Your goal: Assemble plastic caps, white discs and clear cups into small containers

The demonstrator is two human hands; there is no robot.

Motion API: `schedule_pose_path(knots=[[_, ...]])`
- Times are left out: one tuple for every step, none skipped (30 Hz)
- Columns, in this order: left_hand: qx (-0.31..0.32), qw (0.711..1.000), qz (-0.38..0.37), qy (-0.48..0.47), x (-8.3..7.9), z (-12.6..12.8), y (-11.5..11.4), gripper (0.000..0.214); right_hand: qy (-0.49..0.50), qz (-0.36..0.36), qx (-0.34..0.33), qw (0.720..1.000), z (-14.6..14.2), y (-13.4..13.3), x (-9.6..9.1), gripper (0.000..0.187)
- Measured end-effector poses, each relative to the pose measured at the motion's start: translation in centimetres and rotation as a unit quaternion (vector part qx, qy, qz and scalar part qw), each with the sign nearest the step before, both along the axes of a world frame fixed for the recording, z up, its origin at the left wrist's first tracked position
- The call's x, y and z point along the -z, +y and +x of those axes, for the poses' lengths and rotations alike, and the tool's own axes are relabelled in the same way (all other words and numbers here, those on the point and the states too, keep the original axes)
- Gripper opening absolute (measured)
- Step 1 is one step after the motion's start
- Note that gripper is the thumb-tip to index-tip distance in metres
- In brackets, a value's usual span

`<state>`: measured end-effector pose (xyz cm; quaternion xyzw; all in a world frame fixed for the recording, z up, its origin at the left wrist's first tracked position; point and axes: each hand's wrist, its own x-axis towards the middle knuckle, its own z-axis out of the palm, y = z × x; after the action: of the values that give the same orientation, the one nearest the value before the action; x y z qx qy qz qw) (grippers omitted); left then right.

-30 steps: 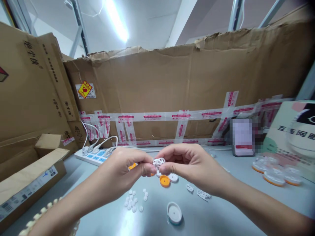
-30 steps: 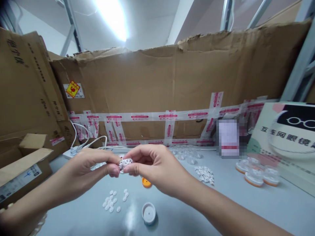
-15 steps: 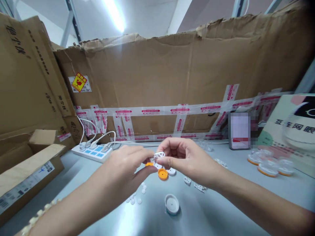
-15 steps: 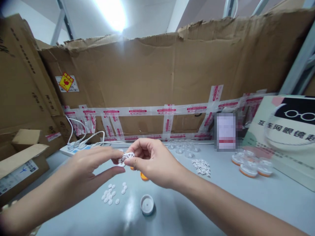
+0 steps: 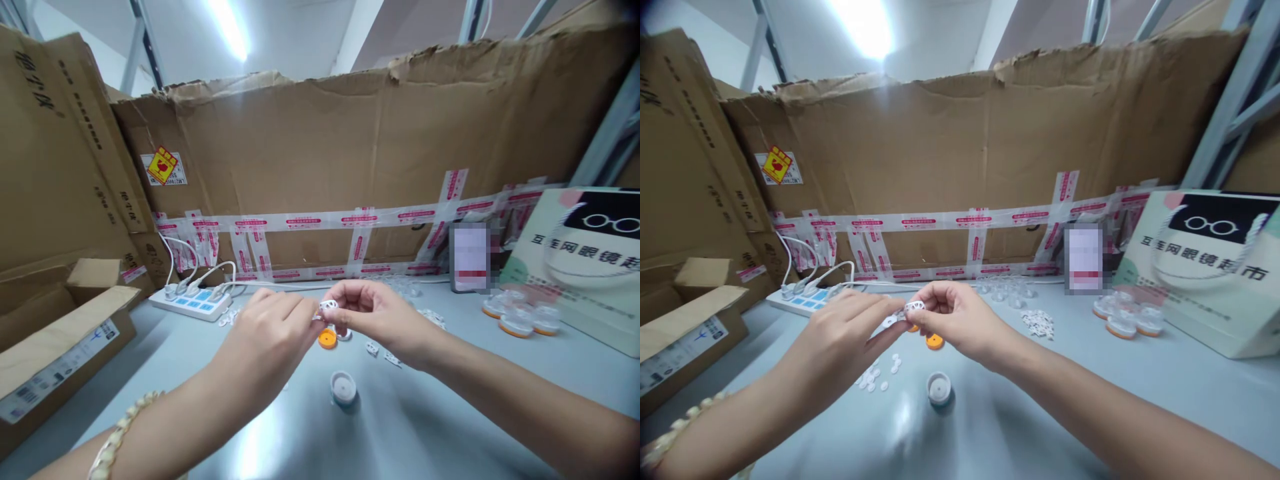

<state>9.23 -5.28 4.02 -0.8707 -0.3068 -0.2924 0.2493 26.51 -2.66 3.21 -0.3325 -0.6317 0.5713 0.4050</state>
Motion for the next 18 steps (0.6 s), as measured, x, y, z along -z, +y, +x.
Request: schedule_pose_path(knots=[[0.0,1.0,0.002,0.0,0.0,0.2,0.0,0.017,0.006,0.002,0.003,1.0,0.0,0.1,0.0,0.027],[-0.002,1.0,0.004,-0.003,0.0,0.4,0.1,0.015,0.012,0.005,0.0,1.0,0.1,0.2,0.0,0.027],[-0.003,1.0,0.006,-0.006,0.0,0.5,0.2,0.015,0.02,0.009,-0.005,1.0,0.2,0.4,0.0,0.027],[-0.004,1.0,0.011,-0.011,0.0,0.7,0.4,0.015,0.026,0.015,-0.011,0.999,0.4,0.6,0.0,0.027],[-0.002,1.0,0.018,-0.016,0.0,0.7,0.6,0.015,0.03,0.02,-0.016,0.999,0.6,0.8,0.0,0.026],[0.003,1.0,0.023,-0.017,0.1,0.8,0.9,0.015,0.032,0.023,-0.019,0.999,0.8,1.1,0.1,0.026],[0.012,1.0,0.025,-0.015,0.2,0.8,1.2,0.016,0.029,0.023,-0.021,0.999,1.1,1.3,0.2,0.027],[0.023,0.999,0.023,-0.011,0.4,0.7,1.4,0.017,0.023,0.019,-0.022,0.999,1.4,1.5,0.3,0.028],[0.033,0.999,0.018,-0.006,0.6,0.7,1.7,0.018,0.014,0.013,-0.028,0.999,1.6,1.6,0.3,0.029],[0.041,0.999,0.013,-0.003,0.8,0.6,2.0,0.02,0.002,0.009,-0.041,0.999,1.9,1.8,0.3,0.03],[0.045,0.999,0.009,-0.001,1.0,0.6,2.2,0.021,-0.014,0.006,-0.064,0.998,2.3,1.9,0.2,0.03],[0.046,0.999,0.005,-0.001,1.2,0.5,2.4,0.022,-0.032,0.003,-0.093,0.995,2.6,2.0,0.1,0.032],[0.046,0.999,0.002,-0.002,1.3,0.4,2.6,0.023,-0.055,0.001,-0.123,0.991,2.9,2.2,-0.1,0.033],[0.043,0.999,-0.001,-0.007,1.3,0.3,2.7,0.023,-0.087,0.003,-0.146,0.985,3.3,2.4,-0.2,0.034],[0.039,0.999,-0.009,-0.014,1.3,0.2,2.9,0.023,-0.134,0.009,-0.16,0.978,3.7,2.6,-0.3,0.034],[0.035,0.999,-0.022,-0.023,1.2,0.1,3.0,0.022,-0.197,0.022,-0.162,0.967,4.1,2.9,-0.3,0.032],[0.031,0.998,-0.041,-0.034,1.1,0.1,3.1,0.022,-0.278,0.046,-0.15,0.948,4.4,3.1,-0.1,0.03],[0.027,0.996,-0.068,-0.048,0.9,0.0,3.1,0.022,-0.369,0.076,-0.13,0.917,4.6,3.4,0.2,0.026]])
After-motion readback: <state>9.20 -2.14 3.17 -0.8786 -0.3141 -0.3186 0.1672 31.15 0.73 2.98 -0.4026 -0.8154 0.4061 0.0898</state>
